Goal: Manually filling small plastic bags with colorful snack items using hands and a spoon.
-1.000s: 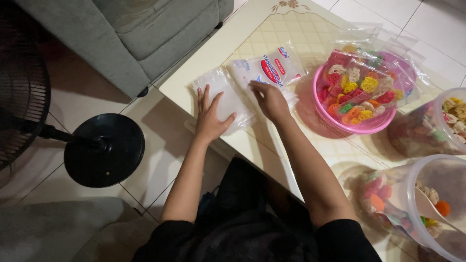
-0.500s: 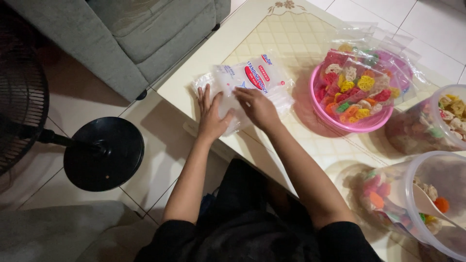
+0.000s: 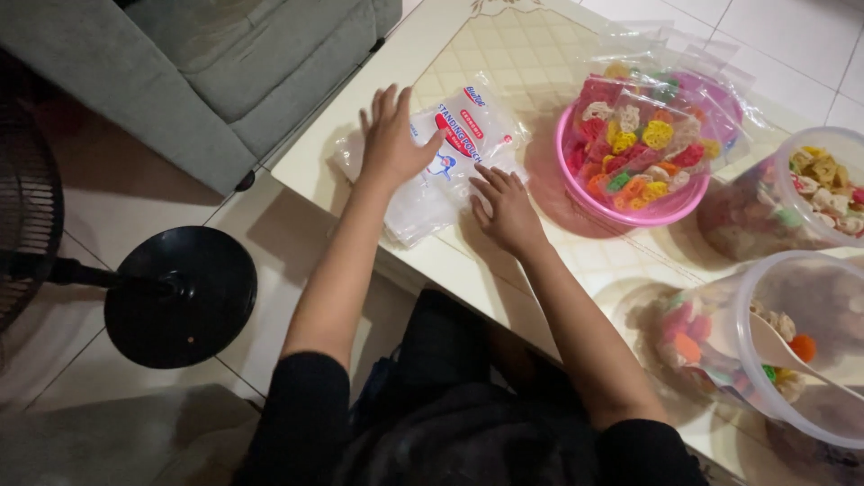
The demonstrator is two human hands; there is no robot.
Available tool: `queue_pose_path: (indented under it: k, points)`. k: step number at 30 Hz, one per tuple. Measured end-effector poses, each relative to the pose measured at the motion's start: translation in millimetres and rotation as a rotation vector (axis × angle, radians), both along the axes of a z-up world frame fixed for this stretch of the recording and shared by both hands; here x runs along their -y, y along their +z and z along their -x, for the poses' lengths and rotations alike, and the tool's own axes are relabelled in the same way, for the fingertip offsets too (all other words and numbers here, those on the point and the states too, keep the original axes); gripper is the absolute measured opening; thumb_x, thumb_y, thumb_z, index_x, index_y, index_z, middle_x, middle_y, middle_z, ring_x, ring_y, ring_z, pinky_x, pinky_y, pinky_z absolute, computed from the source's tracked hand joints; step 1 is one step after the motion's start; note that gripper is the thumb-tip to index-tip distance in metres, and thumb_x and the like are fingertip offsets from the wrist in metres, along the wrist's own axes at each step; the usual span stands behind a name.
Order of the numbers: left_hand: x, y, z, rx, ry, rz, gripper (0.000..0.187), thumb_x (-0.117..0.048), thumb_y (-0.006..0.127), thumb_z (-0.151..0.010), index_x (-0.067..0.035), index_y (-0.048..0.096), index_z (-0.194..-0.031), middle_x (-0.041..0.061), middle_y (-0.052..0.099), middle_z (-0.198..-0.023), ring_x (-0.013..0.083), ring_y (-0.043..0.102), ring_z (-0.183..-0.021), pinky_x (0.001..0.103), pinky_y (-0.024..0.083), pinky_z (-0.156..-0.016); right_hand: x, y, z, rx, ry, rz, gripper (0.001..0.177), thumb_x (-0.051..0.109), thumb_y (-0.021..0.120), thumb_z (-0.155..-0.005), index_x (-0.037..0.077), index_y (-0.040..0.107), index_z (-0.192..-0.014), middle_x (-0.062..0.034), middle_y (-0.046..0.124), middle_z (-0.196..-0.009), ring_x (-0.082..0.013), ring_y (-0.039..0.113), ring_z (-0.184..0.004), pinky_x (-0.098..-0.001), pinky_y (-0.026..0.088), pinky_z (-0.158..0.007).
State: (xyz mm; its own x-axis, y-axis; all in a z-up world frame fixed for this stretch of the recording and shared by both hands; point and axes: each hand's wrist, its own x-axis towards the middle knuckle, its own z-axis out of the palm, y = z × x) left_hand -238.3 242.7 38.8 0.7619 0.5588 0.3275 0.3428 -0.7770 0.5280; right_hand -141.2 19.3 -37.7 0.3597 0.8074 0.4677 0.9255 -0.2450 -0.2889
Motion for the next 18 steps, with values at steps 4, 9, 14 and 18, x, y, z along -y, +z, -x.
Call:
queue_pose_path:
  k: [4, 9, 14, 18]
  points:
    - [-21.7, 5.8, -56.8, -0.495, -0.076, 0.077, 0.113, -0.078, 0.056, -0.086, -0.001, 0.019, -0.160, 0.021, 0.016, -0.168, 0.0356, 0.009, -0.156, 0.059, 0.004, -0.123, 11.4, 1.0, -2.7, -0.117, 0.094, 0.017, 0.042, 0.025, 0.054, -0.103, 0.007, 0.062, -0.140, -0.0166, 0.059, -0.146, -0.0394, 0.048, -0.139, -0.0566, 0.031, -0.118]
    - [-42.1, -21.3, -86.2, -0.581, -0.105, 0.124, 0.111, -0.086, 0.060, -0.078, 0.000, 0.049, -0.146, 0.022, 0.054, -0.147, 0.0370, 0.048, -0.140, 0.059, 0.034, -0.115, 14.5, -29.4, -9.3, 0.059, 0.003, 0.064, 0.063, 0.024, 0.056, -0.093, 0.016, 0.048, -0.155, -0.0124, 0.047, -0.158, -0.0391, 0.040, -0.147, -0.0572, 0.031, -0.119]
    - [-58.1, -38.9, -98.5, -0.596, -0.098, 0.137, 0.098, -0.077, 0.072, -0.070, -0.003, 0.064, -0.132, 0.020, 0.066, -0.132, 0.0359, 0.062, -0.126, 0.054, 0.051, -0.101, 25.9, 0.2, 25.3, -0.431, -0.194, -0.185, 0.076, 0.028, 0.057, -0.096, 0.005, 0.028, -0.162, -0.0335, 0.026, -0.163, -0.0571, 0.022, -0.150, -0.0653, 0.021, -0.122]
    - [-52.3, -24.3, -83.3, -0.540, -0.124, 0.191, 0.089, -0.065, 0.080, -0.073, 0.003, 0.064, -0.127, 0.025, 0.066, -0.128, 0.0396, 0.063, -0.124, 0.053, 0.052, -0.101, 16.1, -19.2, -1.7, -0.656, -0.417, -0.277, 0.073, 0.036, 0.058, -0.106, 0.006, 0.023, -0.162, -0.0355, 0.029, -0.159, -0.0493, 0.024, -0.151, -0.0573, 0.022, -0.125]
